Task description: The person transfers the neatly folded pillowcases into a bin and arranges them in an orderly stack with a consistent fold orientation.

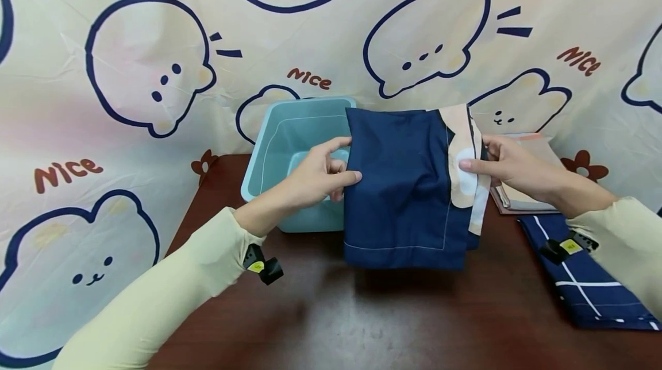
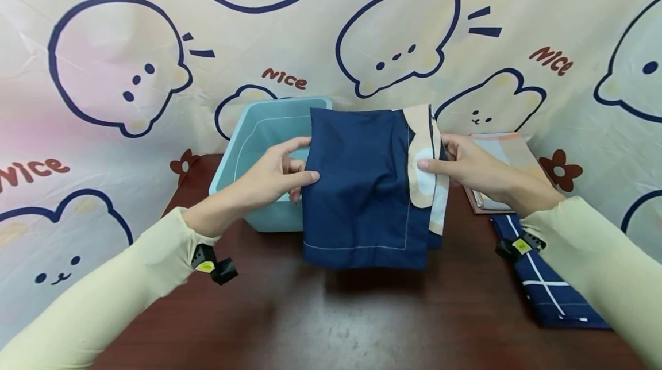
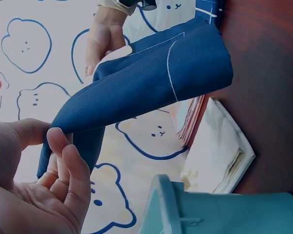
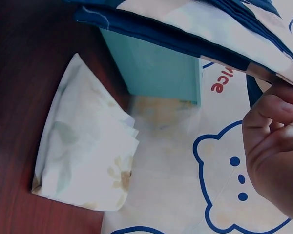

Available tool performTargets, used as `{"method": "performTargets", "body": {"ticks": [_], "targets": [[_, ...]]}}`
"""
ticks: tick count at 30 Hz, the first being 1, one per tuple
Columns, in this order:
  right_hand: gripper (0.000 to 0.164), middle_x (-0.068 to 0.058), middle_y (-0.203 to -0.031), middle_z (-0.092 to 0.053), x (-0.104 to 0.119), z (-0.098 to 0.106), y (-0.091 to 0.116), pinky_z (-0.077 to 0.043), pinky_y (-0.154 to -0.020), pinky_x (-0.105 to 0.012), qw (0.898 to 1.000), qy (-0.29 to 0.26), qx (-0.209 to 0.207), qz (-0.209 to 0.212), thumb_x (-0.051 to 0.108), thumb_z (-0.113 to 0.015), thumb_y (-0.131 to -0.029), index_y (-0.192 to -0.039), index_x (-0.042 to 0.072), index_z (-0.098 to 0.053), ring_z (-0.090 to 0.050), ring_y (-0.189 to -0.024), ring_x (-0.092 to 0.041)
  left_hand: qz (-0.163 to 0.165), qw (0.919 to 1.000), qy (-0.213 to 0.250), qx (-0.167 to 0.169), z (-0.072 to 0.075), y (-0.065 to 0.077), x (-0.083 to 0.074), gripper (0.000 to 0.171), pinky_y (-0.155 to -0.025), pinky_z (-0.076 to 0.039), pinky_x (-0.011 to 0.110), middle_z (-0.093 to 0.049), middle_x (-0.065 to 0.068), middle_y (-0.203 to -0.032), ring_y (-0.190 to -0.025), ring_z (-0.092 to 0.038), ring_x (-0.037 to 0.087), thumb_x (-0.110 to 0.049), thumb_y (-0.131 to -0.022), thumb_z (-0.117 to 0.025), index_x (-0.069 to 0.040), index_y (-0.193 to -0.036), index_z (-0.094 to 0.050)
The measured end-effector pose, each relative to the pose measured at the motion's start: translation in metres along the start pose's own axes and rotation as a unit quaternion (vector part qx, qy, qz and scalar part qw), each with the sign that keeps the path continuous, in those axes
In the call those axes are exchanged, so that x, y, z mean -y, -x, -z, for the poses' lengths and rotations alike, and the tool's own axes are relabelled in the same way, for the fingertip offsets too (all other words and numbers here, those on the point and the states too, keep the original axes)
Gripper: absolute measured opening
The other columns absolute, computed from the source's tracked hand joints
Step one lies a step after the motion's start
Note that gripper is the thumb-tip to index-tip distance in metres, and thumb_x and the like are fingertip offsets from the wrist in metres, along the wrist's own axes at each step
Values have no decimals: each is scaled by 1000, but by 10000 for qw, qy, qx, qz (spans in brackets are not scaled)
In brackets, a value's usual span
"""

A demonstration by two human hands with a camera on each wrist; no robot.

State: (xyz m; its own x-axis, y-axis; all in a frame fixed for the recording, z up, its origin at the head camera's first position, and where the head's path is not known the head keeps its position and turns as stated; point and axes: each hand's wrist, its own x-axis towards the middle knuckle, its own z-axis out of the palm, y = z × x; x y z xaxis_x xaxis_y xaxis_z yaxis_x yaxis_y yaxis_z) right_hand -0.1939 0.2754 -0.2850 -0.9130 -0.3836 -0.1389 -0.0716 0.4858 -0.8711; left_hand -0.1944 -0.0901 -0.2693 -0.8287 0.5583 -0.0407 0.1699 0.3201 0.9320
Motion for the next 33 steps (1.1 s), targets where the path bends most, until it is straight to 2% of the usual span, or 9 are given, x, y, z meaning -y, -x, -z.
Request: {"method": "performTargets", "body": {"ticks": [7,14,22,26,33], "targets": [[47,9,-97,-77,9,-1,-4,-61,-74,-30,9997,-123,58,194,21,-53,-106,-147,2,-38,-73,-86,-12,8,9999,-14,-132,9,1,-6,73,-73,-51,34,-54,1,-60,-54,-55,19,-14,-98,-63,-11,-160,-24],[49,8,-101,-77,17,-8,-10,-62,-76,-32,9987,-432,46,270,21,-53,-106,-147,0,-37,-74,-91,-14,38,9997,-72,-222,19,5,-11,72,-75,-54,34,-57,2,-61,-55,-56,19,-14,-99,-63,-13,-160,-26],[44,9,-106,-76,25,-12,-18,-62,-78,-31,9956,-796,159,463,19,-54,-106,-143,1,-41,-74,-95,-11,128,9994,-88,-311,30,7,-17,71,-65,-53,31,-59,2,-65,-54,-55,16,-13,-99,-63,-15,-160,-26],[41,7,-104,-77,30,-12,-24,-62,-78,-32,9945,-938,224,397,19,-53,-106,-141,2,-42,-75,-94,-11,150,9994,-23,-310,36,6,-18,71,-64,-52,30,-62,1,-66,-55,-54,16,-13,-99,-62,-15,-160,-25],[52,7,-98,-76,41,-16,-35,-61,-77,-29,9963,-854,74,117,22,-55,-105,-148,-1,-36,-74,-92,-9,230,9992,18,-328,51,3,-17,68,-66,-52,32,-67,1,-71,-54,-55,16,-15,-100,-61,-18,-159,-28]]}}
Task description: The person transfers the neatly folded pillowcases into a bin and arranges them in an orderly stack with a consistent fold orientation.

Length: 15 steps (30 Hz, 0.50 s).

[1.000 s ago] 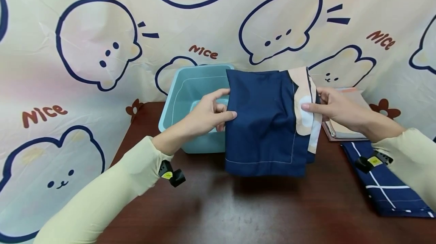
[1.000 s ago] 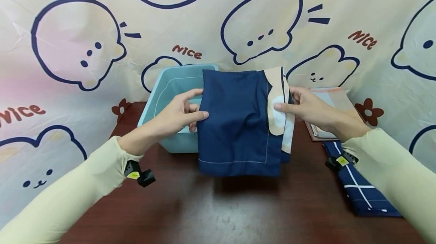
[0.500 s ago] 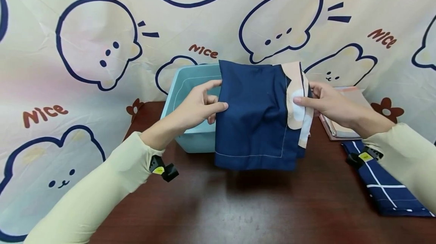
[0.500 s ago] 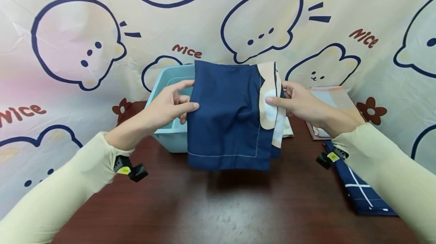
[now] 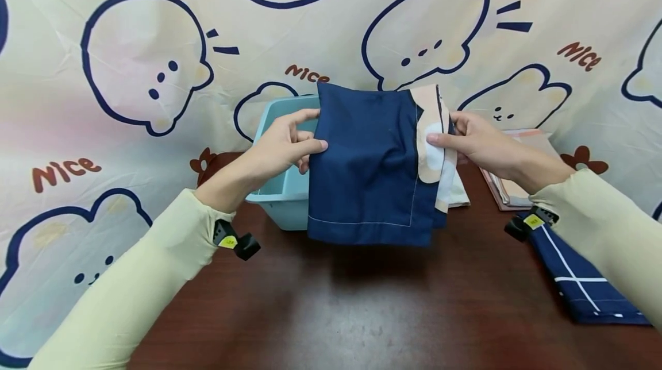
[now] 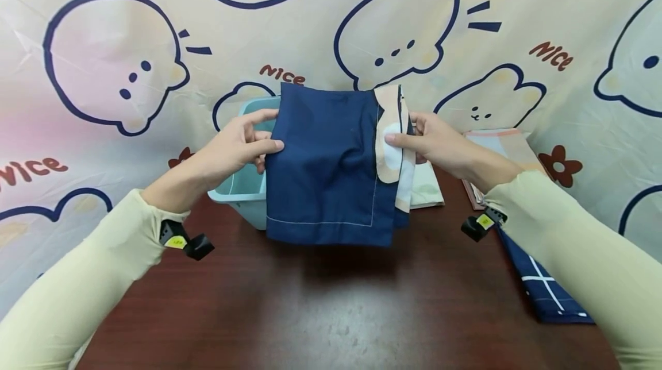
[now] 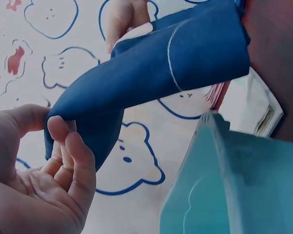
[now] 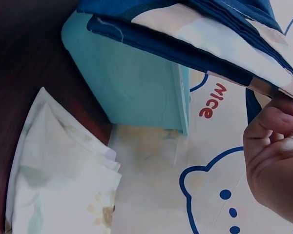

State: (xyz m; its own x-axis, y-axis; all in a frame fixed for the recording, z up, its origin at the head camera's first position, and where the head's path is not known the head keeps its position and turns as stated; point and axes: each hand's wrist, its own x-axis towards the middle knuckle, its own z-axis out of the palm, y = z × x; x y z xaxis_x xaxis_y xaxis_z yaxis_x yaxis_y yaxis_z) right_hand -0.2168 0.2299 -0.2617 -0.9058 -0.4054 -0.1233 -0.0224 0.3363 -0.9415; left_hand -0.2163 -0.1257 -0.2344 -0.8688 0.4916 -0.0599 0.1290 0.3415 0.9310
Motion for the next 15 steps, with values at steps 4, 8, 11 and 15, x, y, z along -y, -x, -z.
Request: {"method": "performTargets", "body": {"ticks": [4,8,11,15], "targets": [[50,8,-92,-75,4,-4,-9,-60,-76,-27,9998,107,-127,-123,25,-58,-104,-144,2,-40,-72,-87,-8,56,9999,-110,-31,9,-2,2,66,-67,-53,32,-68,1,-73,-55,-56,17,-16,-101,-60,-18,-159,-29],[43,8,-89,-76,7,-8,-19,-58,-74,-27,9999,14,-57,-88,25,-57,-104,-140,4,-43,-71,-83,-7,91,9998,-181,-45,18,-6,7,66,-67,-54,32,-69,1,-74,-55,-56,16,-16,-101,-60,-17,-159,-29],[38,8,-88,-76,7,-11,-27,-57,-73,-27,10000,-47,67,-21,23,-54,-105,-138,6,-45,-70,-82,-7,146,9997,-211,-29,24,-8,11,65,-69,-55,32,-69,0,-74,-54,-56,15,-15,-101,-59,-16,-159,-29],[37,9,-85,-76,8,-16,-37,-56,-74,-27,10000,-25,80,-6,23,-54,-106,-138,6,-46,-69,-81,-6,218,9995,-231,-59,32,-10,14,65,-69,-55,31,-68,-2,-72,-53,-56,15,-13,-101,-58,-16,-159,-28]]}}
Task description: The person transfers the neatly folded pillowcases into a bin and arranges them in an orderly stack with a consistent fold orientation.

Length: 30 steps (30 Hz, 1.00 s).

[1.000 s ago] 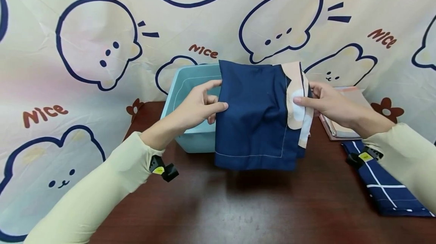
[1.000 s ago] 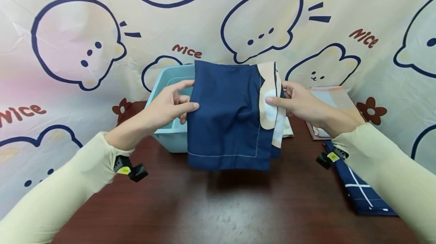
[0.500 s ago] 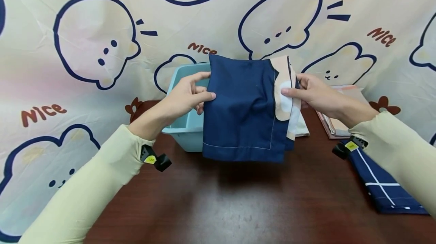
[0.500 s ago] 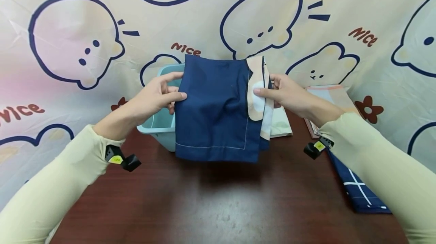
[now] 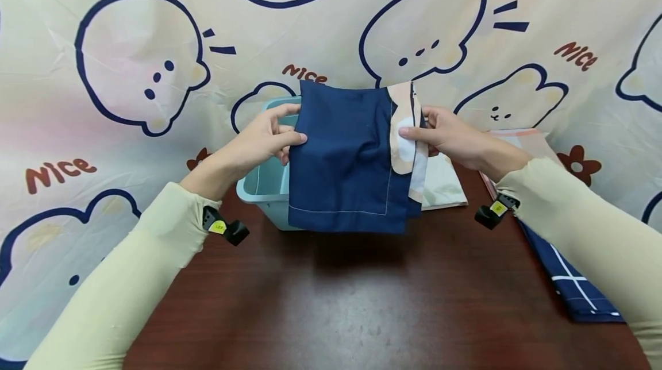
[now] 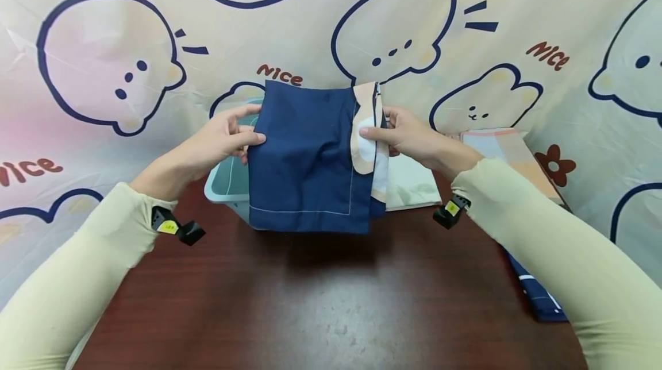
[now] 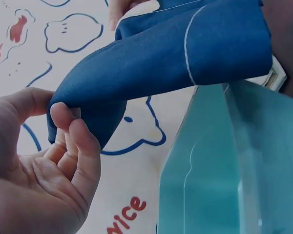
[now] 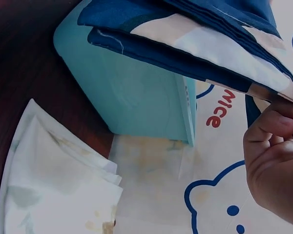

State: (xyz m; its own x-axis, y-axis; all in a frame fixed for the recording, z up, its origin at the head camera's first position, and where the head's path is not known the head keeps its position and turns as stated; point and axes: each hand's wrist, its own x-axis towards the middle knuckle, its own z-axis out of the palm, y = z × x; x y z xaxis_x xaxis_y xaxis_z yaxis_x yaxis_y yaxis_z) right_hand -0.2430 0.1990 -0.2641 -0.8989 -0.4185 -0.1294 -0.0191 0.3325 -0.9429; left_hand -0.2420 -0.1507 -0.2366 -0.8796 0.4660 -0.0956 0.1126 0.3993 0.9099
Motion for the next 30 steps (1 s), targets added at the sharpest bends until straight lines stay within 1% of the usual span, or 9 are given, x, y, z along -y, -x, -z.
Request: {"method": "performTargets", "body": {"ticks": [7,11,18,19,21,25,27,29,30], "targets": [[38,11,-86,-75,8,-9,-16,-53,-70,-25,10000,-10,-44,62,24,-54,-106,-138,6,-46,-66,-78,-6,47,9997,-112,-214,13,-3,2,66,-67,-54,28,-65,-5,-67,-53,-55,12,-14,-101,-57,-17,-160,-27],[34,10,-84,-75,13,-13,-24,-48,-64,-24,9998,-40,-26,190,22,-53,-106,-134,4,-49,-64,-72,-6,42,9994,-169,-309,19,-3,3,65,-61,-48,27,-56,-6,-58,-52,-50,12,-14,-101,-56,-17,-159,-29],[34,10,-87,-77,21,-16,-34,-56,-69,-24,9993,-162,11,325,19,-53,-106,-136,3,-49,-72,-79,-6,-44,9992,-139,-366,29,-4,4,59,-55,-40,28,-46,-5,-53,-48,-43,13,-13,-100,-55,-19,-156,-35],[34,9,-87,-77,22,-17,-35,-56,-69,-24,9994,-162,4,312,19,-53,-105,-135,3,-49,-72,-78,-6,-39,9993,-137,-356,30,-4,3,58,-55,-40,27,-47,-5,-53,-47,-42,13,-13,-101,-54,-20,-155,-35],[36,9,-87,-77,24,-17,-38,-56,-69,-24,9995,-128,-12,296,20,-54,-105,-136,3,-48,-72,-79,-6,-46,9993,-105,-352,33,-4,3,56,-55,-40,27,-56,-6,-59,-50,-46,12,-12,-101,-53,-20,-154,-37],[40,9,-87,-77,28,-20,-43,-57,-70,-24,9995,-53,-51,307,20,-55,-105,-140,2,-48,-72,-79,-7,-41,9989,-206,-418,38,-4,2,56,-56,-41,26,-70,-6,-74,-49,-45,11,-12,-101,-52,-20,-154,-37],[41,10,-87,-77,29,-21,-46,-57,-70,-24,9994,-47,-60,329,20,-55,-105,-141,3,-47,-73,-79,-7,-22,9982,-347,-485,41,-4,2,58,-64,-49,24,-74,-6,-83,-55,-54,9,-13,-100,-53,-20,-155,-36],[41,9,-87,-77,31,-21,-49,-57,-71,-24,9994,-48,-80,342,19,-55,-105,-142,3,-46,-73,-79,-7,6,9975,-488,-518,44,-4,1,59,-83,-58,30,-77,-5,-91,-67,-64,7,-15,-100,-53,-20,-156,-35],[41,9,-86,-77,32,-21,-50,-57,-70,-24,9993,-39,-84,350,20,-55,-105,-141,4,-47,-73,-78,-7,14,9971,-545,-537,46,-4,0,59,-92,-58,35,-78,-4,-95,-76,-69,8,-16,-100,-54,-20,-156,-35]]}}
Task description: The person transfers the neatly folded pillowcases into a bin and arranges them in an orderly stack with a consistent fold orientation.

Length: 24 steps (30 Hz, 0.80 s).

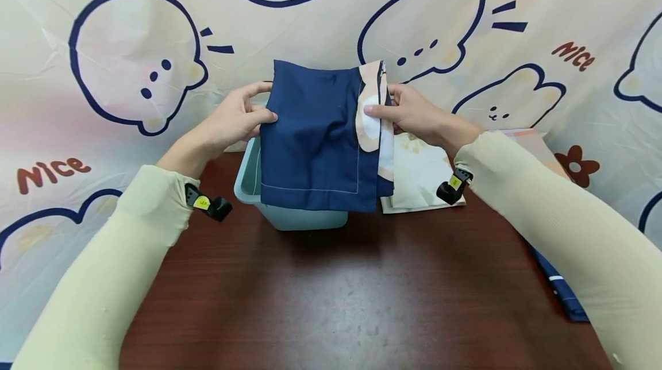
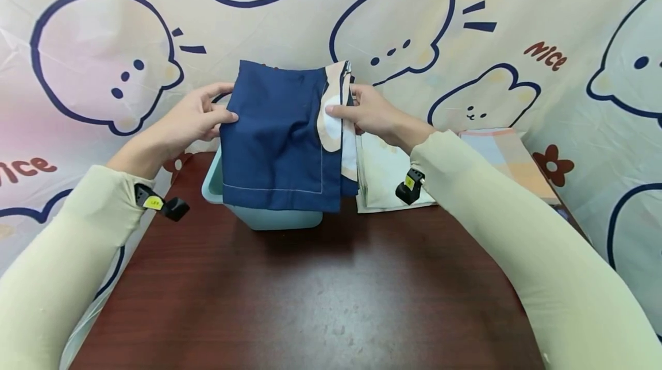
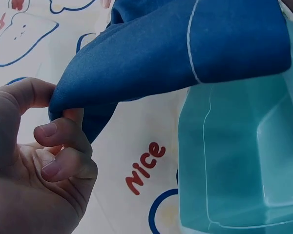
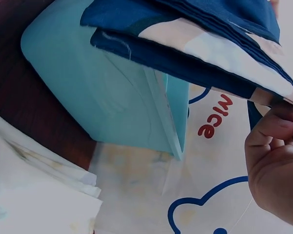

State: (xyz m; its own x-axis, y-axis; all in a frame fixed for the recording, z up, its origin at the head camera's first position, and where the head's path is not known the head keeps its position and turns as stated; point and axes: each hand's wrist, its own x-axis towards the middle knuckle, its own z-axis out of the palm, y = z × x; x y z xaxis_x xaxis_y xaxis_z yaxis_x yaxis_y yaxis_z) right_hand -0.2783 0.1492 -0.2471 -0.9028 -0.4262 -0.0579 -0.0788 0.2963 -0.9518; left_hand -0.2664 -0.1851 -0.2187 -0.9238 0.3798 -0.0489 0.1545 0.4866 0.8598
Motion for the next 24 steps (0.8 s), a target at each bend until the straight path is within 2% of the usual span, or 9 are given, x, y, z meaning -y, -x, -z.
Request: {"method": "performTargets", "body": {"ticks": [3,7,10,12,14,16,22,23,24], "targets": [[38,9,-85,-76,4,-1,-4,-55,-67,-23,9999,93,-50,33,19,-55,-105,-139,4,-49,-72,-75,-7,-34,10000,37,-3,3,0,-1,59,-109,-47,51,-78,-3,-107,-98,-73,9,-16,-100,-54,-20,-156,-35],[34,9,-84,-76,9,-4,-9,-51,-64,-23,9998,166,-118,59,20,-56,-104,-135,6,-52,-69,-72,-8,-154,9998,46,-144,8,0,-3,58,-110,-43,59,-78,-3,-107,-95,-71,9,-13,-100,-53,-19,-155,-36],[31,9,-84,-75,11,-7,-12,-49,-62,-23,9997,159,-157,33,20,-56,-104,-132,7,-53,-67,-71,-8,-252,9991,-142,-314,11,0,-6,58,-108,-44,61,-78,-5,-100,-91,-70,9,-14,-100,-53,-19,-155,-36],[28,9,-83,-74,12,-9,-14,-47,-61,-23,9997,172,-173,33,21,-57,-104,-129,8,-54,-64,-69,-8,-298,9982,-319,-406,12,0,-8,58,-105,-50,54,-76,-6,-89,-87,-69,9,-16,-100,-52,-19,-156,-36],[25,9,-81,-73,14,-10,-16,-44,-60,-23,9996,171,-193,67,20,-57,-104,-126,8,-54,-61,-66,-9,-341,9972,-471,-464,14,-1,-10,58,-96,-55,41,-70,-8,-75,-80,-66,10,-17,-100,-52,-19,-156,-36],[24,8,-79,-72,15,-11,-16,-40,-58,-23,9996,168,-202,109,19,-58,-103,-124,9,-54,-56,-63,-10,-367,9963,-585,-503,16,-2,-12,57,-85,-53,33,-63,-7,-66,-76,-63,12,-17,-100,-52,-19,-156,-36],[28,7,-79,-69,18,-16,-20,-34,-58,-25,9997,-38,-77,231,15,-59,-102,-129,9,-50,-49,-63,-12,-365,9938,-825,-656,25,-3,-13,57,-86,-54,31,-64,-7,-65,-74,-64,11,-20,-101,-52,-18,-155,-37],[29,7,-79,-69,19,-17,-21,-34,-58,-26,9996,-90,-50,250,14,-59,-102,-130,9,-50,-49,-63,-13,-398,9928,-874,-710,27,-3,-14,56,-82,-54,28,-61,-7,-62,-68,-62,10,-20,-101,-52,-18,-155,-37],[30,6,-80,-70,19,-18,-21,-33,-58,-26,9995,-149,-32,269,13,-59,-102,-131,9,-50,-49,-63,-13,-452,9918,-909,-772,29,-3,-14,56,-71,-51,24,-56,-8,-59,-61,-58,9,-19,-100,-52,-17,-154,-38]]}}
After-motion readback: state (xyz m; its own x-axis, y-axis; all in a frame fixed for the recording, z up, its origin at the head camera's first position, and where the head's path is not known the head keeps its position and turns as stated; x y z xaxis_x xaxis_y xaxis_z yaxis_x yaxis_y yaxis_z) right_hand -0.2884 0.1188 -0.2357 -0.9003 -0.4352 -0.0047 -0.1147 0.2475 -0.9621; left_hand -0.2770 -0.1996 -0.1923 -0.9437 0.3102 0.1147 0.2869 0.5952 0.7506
